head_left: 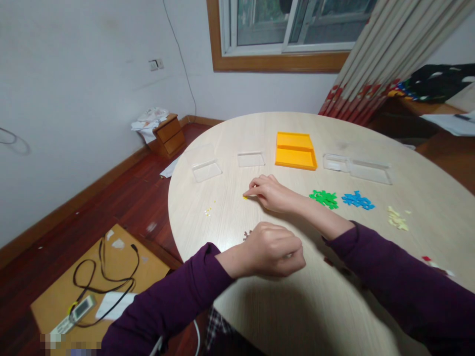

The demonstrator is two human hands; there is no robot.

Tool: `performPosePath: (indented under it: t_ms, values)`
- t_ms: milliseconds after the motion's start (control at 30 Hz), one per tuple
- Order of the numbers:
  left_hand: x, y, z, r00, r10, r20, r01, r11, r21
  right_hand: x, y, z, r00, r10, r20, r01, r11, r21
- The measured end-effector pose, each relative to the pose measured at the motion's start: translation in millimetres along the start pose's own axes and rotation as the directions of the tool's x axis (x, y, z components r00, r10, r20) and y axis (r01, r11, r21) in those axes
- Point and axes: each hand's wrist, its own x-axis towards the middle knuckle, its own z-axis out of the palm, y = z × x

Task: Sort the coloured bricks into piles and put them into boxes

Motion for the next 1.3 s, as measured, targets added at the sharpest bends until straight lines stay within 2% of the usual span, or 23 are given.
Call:
performPosePath:
  t_ms: [300, 467, 600, 700, 833, 967, 1067, 1167, 1300]
  values:
    - [-1, -1, 1.1, 0.992, -0.015, 0.127, 0.01, 0.999, 0.037, 10, -4, 6, 1.0, -0.012, -0.021, 0.011, 0.999, -0.042]
    - [0, 0, -1.3, 0.999, -0.009, 0.045, 0.008, 1.0, 0.006, 11, -5, 7, 1.0, -0.01, -0.014, 0.01, 0.999, -0.034]
    - [-1, 0, -1.1, 0.998, -0.01, 0.062, 0.009, 1.0, 0.007, 10, -12, 5, 1.0, -0.027, 0.01, 0.027, 1.0, -0.003]
    - [-1, 0, -0.3, 0.996, -0.012, 0.086, 0.011, 1.0, 0.006, 8, -14, 3, 0.999, -0.032, -0.02, 0.033, 0.999, 0.011]
    - [-1, 0, 0.0, 0.998, -0.012, 0.054, 0.012, 1.0, -0.002, 1, -12, 2, 0.998, -0.036, -0.043, 0.036, 0.999, 0.003]
    - [0, 0, 0.1, 0.996, 0.001, 0.094, -0.002, 1.0, 0.005, -2, -14, 1, 0.999, -0.024, -0.021, 0.023, 1.0, -0.011]
    - [-1, -1, 0.3, 0.998, 0.0, 0.061, 0.001, 1.0, -0.007, 2, -19, 2, 1.0, -0.021, -0.002, 0.021, 1.0, -0.023]
    - [-1, -1, 0.2, 0.997, 0.001, 0.08, -0.001, 1.0, -0.001, 8, -23, 3, 1.0, -0.029, 0.011, 0.029, 1.0, -0.012]
    - [-1, 0, -0.5, 1.0, 0.0, -0.001, 0.0, 1.0, -0.013, 10, -21, 3, 1.0, -0.006, 0.011, 0.006, 1.0, 0.007]
